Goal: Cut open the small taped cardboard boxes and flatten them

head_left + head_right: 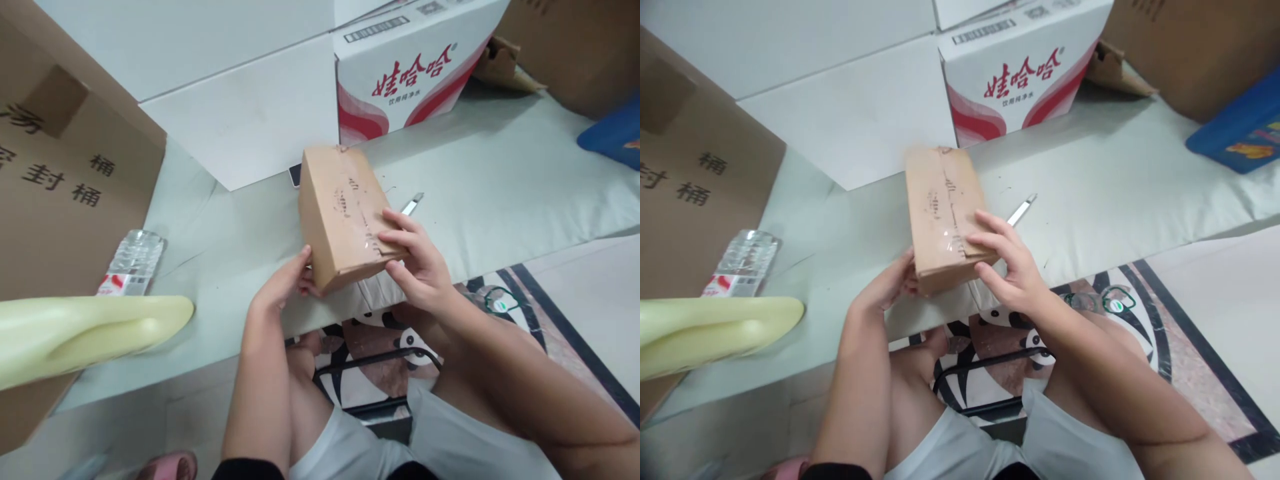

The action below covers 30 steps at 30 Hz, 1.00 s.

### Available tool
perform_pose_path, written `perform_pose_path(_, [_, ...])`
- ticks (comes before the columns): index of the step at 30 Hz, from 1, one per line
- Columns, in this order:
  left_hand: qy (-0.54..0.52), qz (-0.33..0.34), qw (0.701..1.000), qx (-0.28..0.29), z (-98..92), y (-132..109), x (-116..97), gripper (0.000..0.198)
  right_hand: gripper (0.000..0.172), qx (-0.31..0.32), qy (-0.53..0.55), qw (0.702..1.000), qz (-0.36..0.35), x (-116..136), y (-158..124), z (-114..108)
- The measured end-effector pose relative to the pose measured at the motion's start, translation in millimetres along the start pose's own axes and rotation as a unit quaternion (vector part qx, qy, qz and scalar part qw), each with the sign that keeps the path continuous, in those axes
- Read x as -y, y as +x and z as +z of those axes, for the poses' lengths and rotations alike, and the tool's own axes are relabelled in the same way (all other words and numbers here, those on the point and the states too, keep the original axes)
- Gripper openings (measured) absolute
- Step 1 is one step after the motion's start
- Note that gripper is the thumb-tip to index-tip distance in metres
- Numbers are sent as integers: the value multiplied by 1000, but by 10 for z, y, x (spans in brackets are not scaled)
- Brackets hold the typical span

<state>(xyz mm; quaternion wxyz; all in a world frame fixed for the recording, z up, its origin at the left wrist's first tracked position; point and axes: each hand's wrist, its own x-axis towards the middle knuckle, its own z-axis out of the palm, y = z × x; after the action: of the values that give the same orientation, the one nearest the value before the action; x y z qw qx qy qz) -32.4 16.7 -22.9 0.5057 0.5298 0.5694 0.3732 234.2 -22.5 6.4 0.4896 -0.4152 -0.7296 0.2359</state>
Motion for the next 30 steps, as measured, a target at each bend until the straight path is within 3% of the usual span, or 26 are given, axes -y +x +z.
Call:
perform_pose_path(2, [33, -6, 999, -17, -40, 68, 30, 47, 30, 11, -7, 1000, -8, -56, 1, -2])
perform_pose_path(3, [34, 13, 998, -53, -60, 98, 32, 48, 29, 28, -5, 999, -20, -69, 1, 5])
perform_pose_path(5, [6, 107, 982, -155, -78, 136, 8, 59, 32, 64, 6, 997, -43, -68, 1, 29])
perform_pose_path(7, [-1, 222, 957, -187, -50, 141, -36, 66, 35, 86, 15, 995, -57, -55, 3, 52])
perform_pose_path(9, [38, 307, 939, -149, 14, 127, -66, 64, 37, 96, 30, 993, -63, -75, 13, 57])
perform_pose_path(11, [84, 330, 934, -103, 84, 112, -66, 60, 39, 58, 39, 997, -43, -170, 35, 32])
perform_pose_path(13, [97, 334, 933, -92, 129, 106, -47, 59, 39, -11, -17, 999, 29, -343, 63, -17])
perform_pose_path(15, [94, 342, 930, -91, 139, 108, -29, 57, 39, -44, -148, 980, 127, -553, 86, -72])
perform_pose_path(17, [92, 350, 928, -87, 130, 113, -22, 54, 42, -2, -281, 940, 194, -735, 89, -120])
perform_pose_path(19, [93, 350, 928, -89, 124, 119, -24, 54, 44, 54, -345, 913, 212, -848, 73, -154])
perform_pose_path(23, [95, 353, 925, -101, 144, 129, -24, 55, 34, 83, -345, 909, 219, -913, 49, -212])
perform_pose_path(26, [99, 368, 918, -106, 164, 134, -17, 51, 25, 37, -326, 921, 210, -884, 91, -257])
perform_pose_path(30, [72, 385, 917, -80, 197, 124, -8, 54, 15, -176, -212, 956, 104, -589, 199, -281])
